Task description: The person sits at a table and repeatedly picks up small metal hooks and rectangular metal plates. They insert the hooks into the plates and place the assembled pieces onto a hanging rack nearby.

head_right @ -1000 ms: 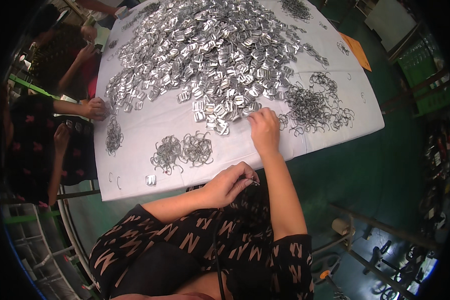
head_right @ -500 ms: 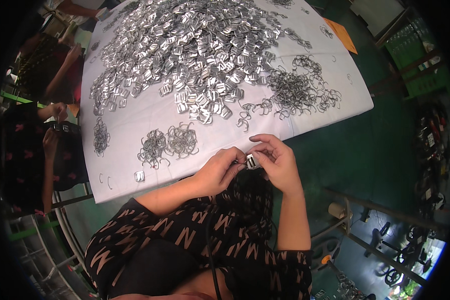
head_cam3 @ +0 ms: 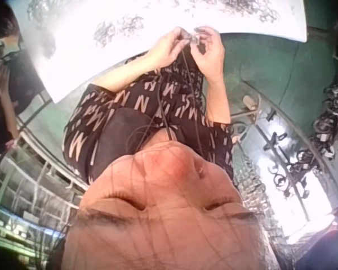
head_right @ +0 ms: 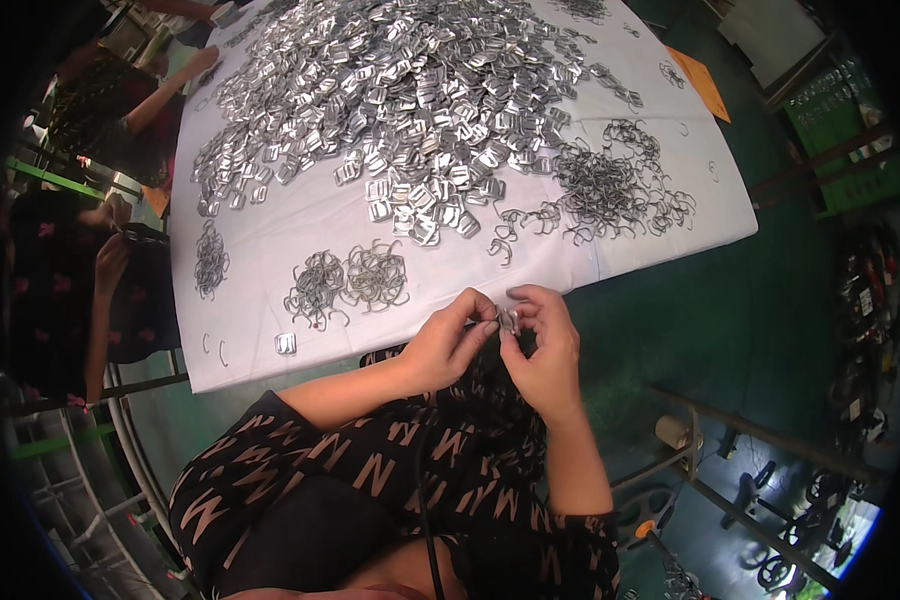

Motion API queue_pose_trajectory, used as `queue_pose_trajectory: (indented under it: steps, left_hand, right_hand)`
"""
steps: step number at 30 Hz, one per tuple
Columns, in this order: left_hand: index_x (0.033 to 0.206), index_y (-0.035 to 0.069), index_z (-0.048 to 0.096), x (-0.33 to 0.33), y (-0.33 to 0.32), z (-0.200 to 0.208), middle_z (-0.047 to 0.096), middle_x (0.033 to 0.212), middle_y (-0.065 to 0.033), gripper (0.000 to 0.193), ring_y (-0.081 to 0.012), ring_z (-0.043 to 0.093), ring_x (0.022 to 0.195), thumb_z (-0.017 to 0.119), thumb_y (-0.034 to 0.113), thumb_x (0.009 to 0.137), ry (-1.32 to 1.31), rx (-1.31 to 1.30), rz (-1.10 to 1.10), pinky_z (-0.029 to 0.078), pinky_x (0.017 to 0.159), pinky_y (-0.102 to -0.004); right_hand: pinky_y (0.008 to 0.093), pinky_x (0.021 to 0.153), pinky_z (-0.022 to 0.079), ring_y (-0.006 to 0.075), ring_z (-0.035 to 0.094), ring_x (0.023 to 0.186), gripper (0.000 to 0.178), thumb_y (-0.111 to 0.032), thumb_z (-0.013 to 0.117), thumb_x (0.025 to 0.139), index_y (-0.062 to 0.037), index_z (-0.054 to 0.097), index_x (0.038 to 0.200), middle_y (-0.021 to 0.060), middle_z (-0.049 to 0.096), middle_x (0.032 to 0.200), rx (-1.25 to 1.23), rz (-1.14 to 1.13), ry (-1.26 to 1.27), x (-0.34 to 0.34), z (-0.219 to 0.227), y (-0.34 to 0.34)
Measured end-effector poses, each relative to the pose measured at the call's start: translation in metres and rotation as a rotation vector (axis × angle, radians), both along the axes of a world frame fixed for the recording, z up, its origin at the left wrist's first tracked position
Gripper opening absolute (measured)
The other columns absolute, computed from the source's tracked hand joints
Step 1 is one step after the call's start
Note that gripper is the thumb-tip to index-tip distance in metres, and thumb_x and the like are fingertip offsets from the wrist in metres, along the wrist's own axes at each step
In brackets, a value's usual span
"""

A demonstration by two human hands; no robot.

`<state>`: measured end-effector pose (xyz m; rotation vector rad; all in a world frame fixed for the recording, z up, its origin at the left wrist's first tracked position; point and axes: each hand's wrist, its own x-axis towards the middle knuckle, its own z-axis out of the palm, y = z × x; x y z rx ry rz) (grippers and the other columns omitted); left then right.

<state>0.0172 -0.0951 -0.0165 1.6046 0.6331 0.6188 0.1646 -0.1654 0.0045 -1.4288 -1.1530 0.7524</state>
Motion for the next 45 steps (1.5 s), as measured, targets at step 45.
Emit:
queue_pose_trajectory:
  steps: [45]
  left_hand:
    - [0.077,0.005,0.064,-0.094,0.109,-0.030,0.060,0.083,-0.0077,0.006,-0.0262,0.061,0.080,0.065,0.010,0.074,0.908,0.981,0.103,0.052,0.069,-0.0376]
  right_hand:
    - [0.0269,0.083,0.052,0.0161,0.062,0.092,0.027,0.019,0.059,0.080,0.0100,0.059,0.106,0.0112,0.056,0.105,0.131,-0.089,0.164,0.016,0.003,-0.026]
